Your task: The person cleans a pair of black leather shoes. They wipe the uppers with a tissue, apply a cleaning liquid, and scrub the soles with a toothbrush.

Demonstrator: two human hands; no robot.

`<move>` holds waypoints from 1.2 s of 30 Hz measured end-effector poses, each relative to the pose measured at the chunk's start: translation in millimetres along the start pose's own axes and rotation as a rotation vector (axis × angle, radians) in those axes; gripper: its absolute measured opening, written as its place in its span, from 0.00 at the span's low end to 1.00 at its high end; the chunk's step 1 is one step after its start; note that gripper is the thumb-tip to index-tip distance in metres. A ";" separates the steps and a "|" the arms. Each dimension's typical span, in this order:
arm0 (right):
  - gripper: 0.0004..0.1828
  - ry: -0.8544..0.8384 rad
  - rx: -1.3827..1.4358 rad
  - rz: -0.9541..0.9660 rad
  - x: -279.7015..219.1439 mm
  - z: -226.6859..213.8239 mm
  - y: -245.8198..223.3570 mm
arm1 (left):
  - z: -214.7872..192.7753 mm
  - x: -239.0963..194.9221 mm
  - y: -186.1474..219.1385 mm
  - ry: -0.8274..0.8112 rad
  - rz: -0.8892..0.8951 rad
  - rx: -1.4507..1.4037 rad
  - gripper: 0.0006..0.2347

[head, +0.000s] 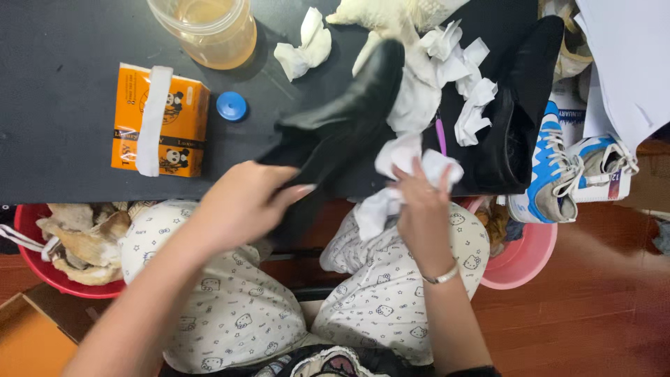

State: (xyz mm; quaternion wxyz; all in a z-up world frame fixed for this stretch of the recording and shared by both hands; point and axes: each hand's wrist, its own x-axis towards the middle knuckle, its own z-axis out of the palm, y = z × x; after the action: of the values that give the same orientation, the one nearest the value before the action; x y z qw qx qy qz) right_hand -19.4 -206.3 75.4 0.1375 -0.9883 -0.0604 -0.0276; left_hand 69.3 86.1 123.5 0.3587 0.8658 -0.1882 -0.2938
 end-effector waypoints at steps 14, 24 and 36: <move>0.12 0.721 0.106 0.137 46.9 -74.8 113.5 | 16.8 -2.2 -72.0 0.358 -0.066 -0.357 0.17; 0.13 0.669 0.291 0.146 90.4 -58.7 32.6 | 26.7 30.5 -106.9 0.238 -0.084 -1.065 0.37; 0.30 0.111 0.160 -0.273 113.6 -7.7 -75.1 | 14.2 48.9 -102.8 -0.092 -0.027 -0.896 0.12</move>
State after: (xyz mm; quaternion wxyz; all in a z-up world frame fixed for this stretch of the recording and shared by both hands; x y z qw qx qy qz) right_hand 83.4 -124.1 111.1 0.2139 -0.9537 -0.1882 -0.0958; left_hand 109.0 121.7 21.9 0.6855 0.6136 -0.0468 -0.3892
